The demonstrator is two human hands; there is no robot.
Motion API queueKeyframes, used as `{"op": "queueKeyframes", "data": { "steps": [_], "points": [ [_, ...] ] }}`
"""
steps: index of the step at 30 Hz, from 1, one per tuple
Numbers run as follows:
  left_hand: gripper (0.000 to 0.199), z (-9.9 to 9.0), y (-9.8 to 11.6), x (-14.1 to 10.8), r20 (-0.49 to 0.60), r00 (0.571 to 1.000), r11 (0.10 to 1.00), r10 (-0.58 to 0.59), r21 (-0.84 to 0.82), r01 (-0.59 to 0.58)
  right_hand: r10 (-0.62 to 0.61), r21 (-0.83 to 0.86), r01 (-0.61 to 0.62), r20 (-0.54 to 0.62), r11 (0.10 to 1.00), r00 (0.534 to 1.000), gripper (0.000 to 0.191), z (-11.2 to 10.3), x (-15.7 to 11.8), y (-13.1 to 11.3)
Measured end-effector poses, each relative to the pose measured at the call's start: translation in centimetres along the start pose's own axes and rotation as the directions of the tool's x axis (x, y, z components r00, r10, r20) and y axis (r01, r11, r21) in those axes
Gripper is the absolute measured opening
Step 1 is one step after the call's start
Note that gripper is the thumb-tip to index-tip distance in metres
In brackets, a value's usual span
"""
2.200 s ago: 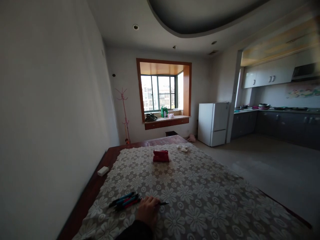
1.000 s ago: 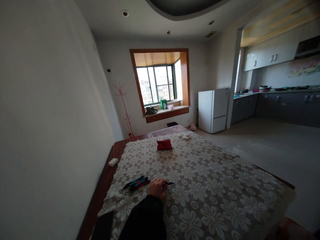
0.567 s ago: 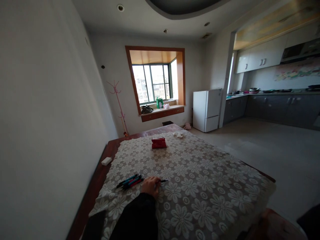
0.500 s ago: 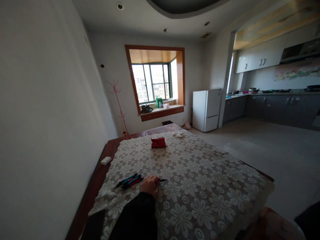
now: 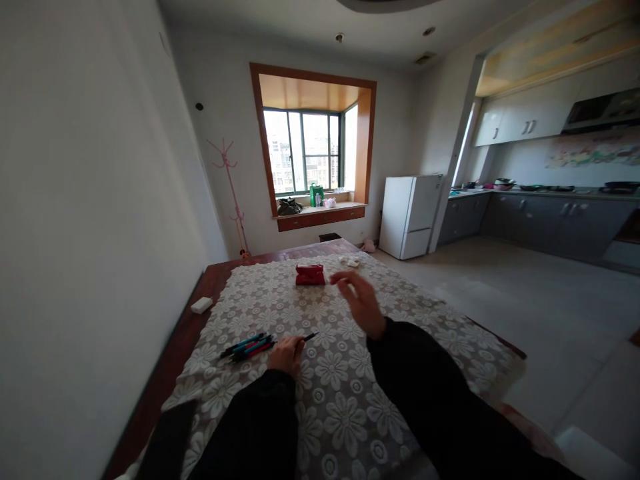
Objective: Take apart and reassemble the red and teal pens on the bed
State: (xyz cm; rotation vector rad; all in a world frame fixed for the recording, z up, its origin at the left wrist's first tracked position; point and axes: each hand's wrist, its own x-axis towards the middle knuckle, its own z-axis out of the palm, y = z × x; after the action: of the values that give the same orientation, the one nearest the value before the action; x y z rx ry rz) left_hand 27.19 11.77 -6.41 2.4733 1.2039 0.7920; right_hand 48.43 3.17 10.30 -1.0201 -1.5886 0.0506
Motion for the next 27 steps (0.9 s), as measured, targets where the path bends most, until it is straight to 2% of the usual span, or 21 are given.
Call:
{"op": "queueKeyframes", "data": {
  "steps": [2, 4, 5, 7, 10, 15, 17, 21, 23, 24, 27],
  "points": [
    [0.029, -0.1, 0.0, -0.1, -0.014, 0.999, 0.999, -0.038, -0.006, 0.038, 0.022, -0.018, -0.018, 0.198, 1.000, 0.980, 0.020, 2.6, -1.1, 2.2],
    [0.029, -0.1, 0.0, -0.2, -0.031, 0.997, 0.997, -0.071, -0.023, 0.071, 0.073, -0.031, -0.066, 0.393, 0.997, 0.917, 0.018, 5.3, -2.6, 4.8],
    [0.028, -0.1, 0.1, -0.2, -0.042, 0.996, 0.997, -0.077, -0.032, 0.075, 0.121, -0.034, -0.118, 0.420, 0.992, 0.899, 0.014, 6.4, -3.4, 6.1],
    [0.027, -0.1, 0.1, -0.3, -0.067, 0.995, 0.997, -0.069, -0.043, 0.066, 0.211, 0.000, -0.231, 0.401, 0.973, 0.891, 0.009, 8.1, -4.9, 8.2],
    [0.027, -0.3, 0.3, -0.3, -0.097, 0.993, 0.996, -0.070, -0.070, 0.063, 0.309, 0.196, -0.395, 0.359, 0.897, 0.881, 0.016, 9.4, -6.6, 10.1],
    [0.027, -1.0, 0.8, -0.4, -0.042, 0.998, 0.990, -0.038, -0.134, 0.032, 0.388, 0.428, -0.615, 0.506, 0.662, 0.770, 0.028, 10.0, -8.3, 10.6],
    [0.026, -1.3, 1.1, -0.5, -0.038, 0.999, 0.988, -0.034, -0.150, 0.028, 0.387, 0.492, -0.628, 0.509, 0.603, 0.769, 0.027, 10.1, -8.5, 10.5],
    [0.031, -1.4, 1.4, -0.6, -0.083, 0.994, 0.953, -0.076, -0.299, 0.047, 0.441, 0.596, -0.575, 0.373, 0.560, 0.816, 0.024, 9.9, -8.2, 10.7],
    [0.043, -1.1, 1.3, -0.5, -0.122, 0.984, 0.889, -0.134, -0.454, 0.064, 0.477, 0.633, -0.573, 0.341, 0.521, 0.810, 0.025, 9.9, -8.1, 11.0],
    [0.050, -0.8, 1.2, -0.5, -0.122, 0.978, 0.827, -0.170, -0.557, 0.074, 0.488, 0.643, -0.580, 0.344, 0.501, 0.802, 0.026, 9.9, -8.1, 11.1],
    [0.066, -0.3, 0.8, -0.4, -0.048, 0.974, 0.537, -0.221, -0.840, 0.081, 0.487, 0.643, -0.606, 0.385, 0.468, 0.784, 0.027, 10.0, -8.3, 11.2]
  ]
}}
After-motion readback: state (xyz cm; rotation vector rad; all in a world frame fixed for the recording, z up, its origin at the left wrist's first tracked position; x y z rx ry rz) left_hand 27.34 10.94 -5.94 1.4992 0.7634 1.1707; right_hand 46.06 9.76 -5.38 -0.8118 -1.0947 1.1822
